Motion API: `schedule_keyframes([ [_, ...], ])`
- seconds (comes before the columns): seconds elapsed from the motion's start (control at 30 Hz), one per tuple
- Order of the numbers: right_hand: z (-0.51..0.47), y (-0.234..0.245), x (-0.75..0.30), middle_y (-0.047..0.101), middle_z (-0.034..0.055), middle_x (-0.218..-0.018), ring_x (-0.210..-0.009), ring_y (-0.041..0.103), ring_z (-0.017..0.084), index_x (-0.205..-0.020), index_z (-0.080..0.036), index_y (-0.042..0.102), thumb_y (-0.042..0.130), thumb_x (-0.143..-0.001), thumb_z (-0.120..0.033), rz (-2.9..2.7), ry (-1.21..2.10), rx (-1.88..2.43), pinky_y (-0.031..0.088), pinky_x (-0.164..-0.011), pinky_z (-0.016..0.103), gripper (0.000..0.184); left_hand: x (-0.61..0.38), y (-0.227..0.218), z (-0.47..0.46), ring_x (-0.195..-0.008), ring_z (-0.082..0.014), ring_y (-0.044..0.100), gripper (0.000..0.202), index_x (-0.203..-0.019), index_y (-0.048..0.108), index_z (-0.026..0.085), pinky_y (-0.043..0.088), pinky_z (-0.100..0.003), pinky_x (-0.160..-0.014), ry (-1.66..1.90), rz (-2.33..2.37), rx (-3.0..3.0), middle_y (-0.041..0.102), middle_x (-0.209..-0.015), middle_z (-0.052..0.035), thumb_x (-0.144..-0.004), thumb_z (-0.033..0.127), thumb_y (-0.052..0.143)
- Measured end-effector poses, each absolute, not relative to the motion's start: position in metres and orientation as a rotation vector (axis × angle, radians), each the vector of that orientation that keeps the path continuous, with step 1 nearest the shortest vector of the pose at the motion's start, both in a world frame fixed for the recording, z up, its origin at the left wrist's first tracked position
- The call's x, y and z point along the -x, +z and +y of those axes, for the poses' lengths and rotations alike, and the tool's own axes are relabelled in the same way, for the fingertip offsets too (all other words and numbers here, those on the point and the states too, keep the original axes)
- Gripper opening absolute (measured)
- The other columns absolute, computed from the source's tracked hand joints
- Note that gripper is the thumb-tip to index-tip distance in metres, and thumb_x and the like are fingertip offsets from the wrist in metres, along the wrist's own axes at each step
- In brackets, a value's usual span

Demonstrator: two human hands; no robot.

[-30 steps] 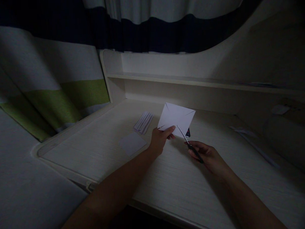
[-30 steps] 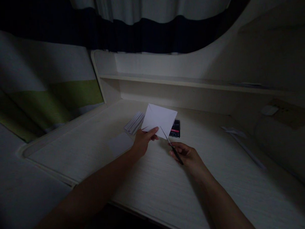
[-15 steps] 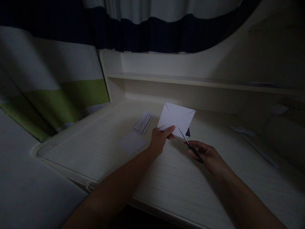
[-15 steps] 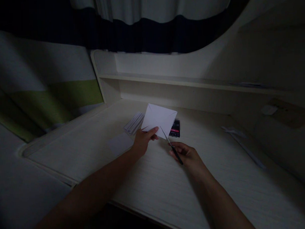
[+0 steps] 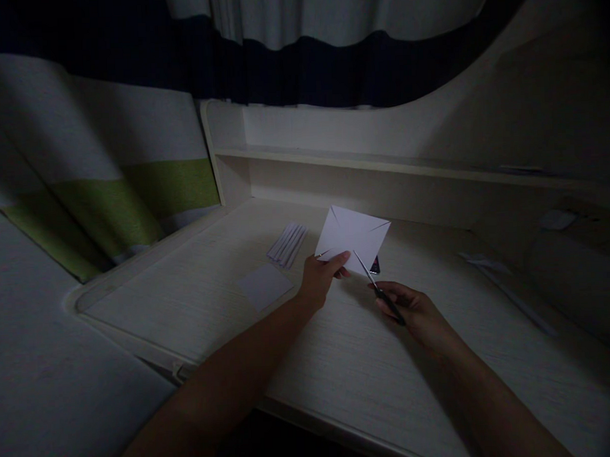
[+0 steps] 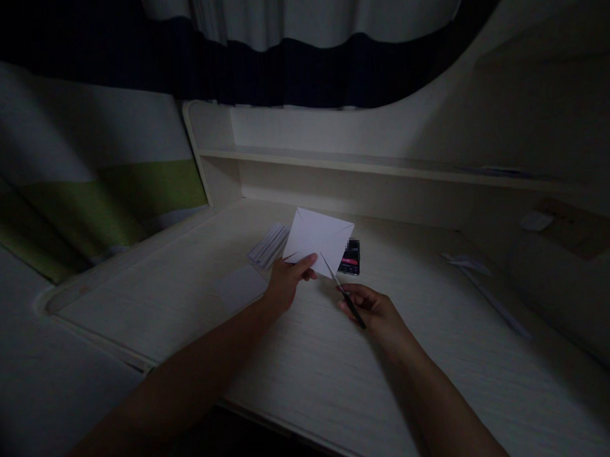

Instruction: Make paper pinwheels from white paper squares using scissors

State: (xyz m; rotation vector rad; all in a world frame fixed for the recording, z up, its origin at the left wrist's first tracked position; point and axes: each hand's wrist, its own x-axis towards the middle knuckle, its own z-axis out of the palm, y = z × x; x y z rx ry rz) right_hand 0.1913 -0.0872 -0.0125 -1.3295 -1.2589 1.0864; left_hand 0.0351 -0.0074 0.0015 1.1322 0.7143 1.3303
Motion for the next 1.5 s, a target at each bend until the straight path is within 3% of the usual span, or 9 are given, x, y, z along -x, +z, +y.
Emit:
schedule_keyframes([
  [0.23,-0.0865,-0.0132,-0.1899,0.041,-0.0065,-0.053,-0.046,0.032,0.005,-0.090,-0.020,0.064,0.072,-0.055,-0.040,-1.231,1.107,1.307,0.025,-0.043,0.019,0.041,-0.0350,0.0015,-0.0075,-0.044,-0.0081,0.048,0.023,-0.067,0.061,0.012,0.035,-0.022,-0.045,1.336,0.702,-1.133,0.056,-0.051,-0.0008,-0.061,0.034,0.066],
  [0.9,-0.0862,-0.0111,-0.1919,0.051,-0.0029,-0.062,-0.054,0.043,0.008,-0.089,-0.020,0.064,0.072,-0.053,-0.040,-1.234,1.093,1.323,0.033,-0.050,0.021,0.042,-0.0344,-0.0005,-0.0067,-0.045,-0.0081,0.050,0.026,-0.069,0.062,0.012,0.037,-0.022,-0.047,1.315,0.730,-1.132,0.058,-0.055,-0.0018,-0.061,0.036,0.066],
  [1.3,-0.0875,-0.0126,-0.1890,0.039,-0.0065,-0.053,-0.046,0.031,0.005,-0.091,-0.021,0.062,0.070,-0.057,-0.039,-1.247,1.094,1.310,0.024,-0.043,0.020,0.039,-0.0341,-0.0006,-0.0062,-0.046,-0.0083,0.051,0.028,-0.073,0.062,0.011,0.037,-0.021,-0.046,1.330,0.692,-1.102,0.060,-0.060,-0.0034,-0.061,0.036,0.067],
  [1.5,-0.0851,-0.0128,-0.1905,0.040,-0.0067,-0.053,-0.046,0.032,0.005,-0.088,-0.021,0.063,0.071,-0.056,-0.036,-1.249,1.122,1.306,0.023,-0.042,0.019,0.037,-0.0339,-0.0004,-0.0060,-0.047,-0.0081,0.051,0.028,-0.074,0.062,0.011,0.038,-0.023,-0.048,1.334,0.653,-1.040,0.061,-0.064,-0.0032,-0.059,0.035,0.068],
])
